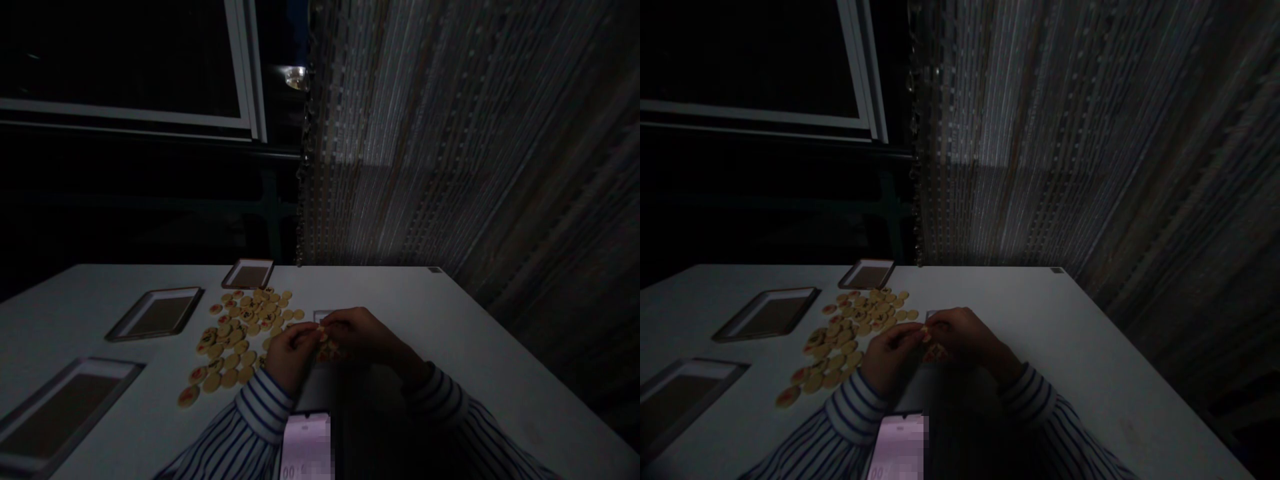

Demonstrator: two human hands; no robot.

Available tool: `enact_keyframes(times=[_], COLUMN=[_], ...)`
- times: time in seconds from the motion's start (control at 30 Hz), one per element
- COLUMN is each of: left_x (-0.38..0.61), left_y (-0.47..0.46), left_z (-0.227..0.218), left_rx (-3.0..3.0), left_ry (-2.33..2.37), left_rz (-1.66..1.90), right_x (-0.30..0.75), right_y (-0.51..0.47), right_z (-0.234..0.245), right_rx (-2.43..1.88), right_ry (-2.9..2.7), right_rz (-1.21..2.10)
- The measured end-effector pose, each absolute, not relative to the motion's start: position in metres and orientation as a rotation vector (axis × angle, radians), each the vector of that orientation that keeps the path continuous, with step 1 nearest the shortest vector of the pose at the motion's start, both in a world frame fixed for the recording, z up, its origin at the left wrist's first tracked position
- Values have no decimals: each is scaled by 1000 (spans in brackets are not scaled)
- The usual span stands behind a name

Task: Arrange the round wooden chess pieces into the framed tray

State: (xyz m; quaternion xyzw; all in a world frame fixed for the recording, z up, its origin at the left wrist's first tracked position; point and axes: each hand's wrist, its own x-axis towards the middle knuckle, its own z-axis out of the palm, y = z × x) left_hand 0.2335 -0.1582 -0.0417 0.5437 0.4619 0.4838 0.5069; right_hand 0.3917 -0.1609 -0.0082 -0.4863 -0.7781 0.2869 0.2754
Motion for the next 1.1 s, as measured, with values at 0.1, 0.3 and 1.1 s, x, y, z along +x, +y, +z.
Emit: enact_keyframes(times=[0.1, 0.3, 1.1], left_x=[234, 233, 234], left_y=[-158, -157, -160], left_z=[-41, -42, -33], left_rx=[1291, 1332, 1262], left_ry=[1128, 1165, 1193], left_rz=[1180, 1224, 1204], right_x=[391, 390, 388], right_y=[-161, -161, -162], right_z=[-7, -7, -13], right_rx=[-1331, -1349, -1398], right_ry=[-2064, -1976, -2080], right_rz=[762, 821, 676])
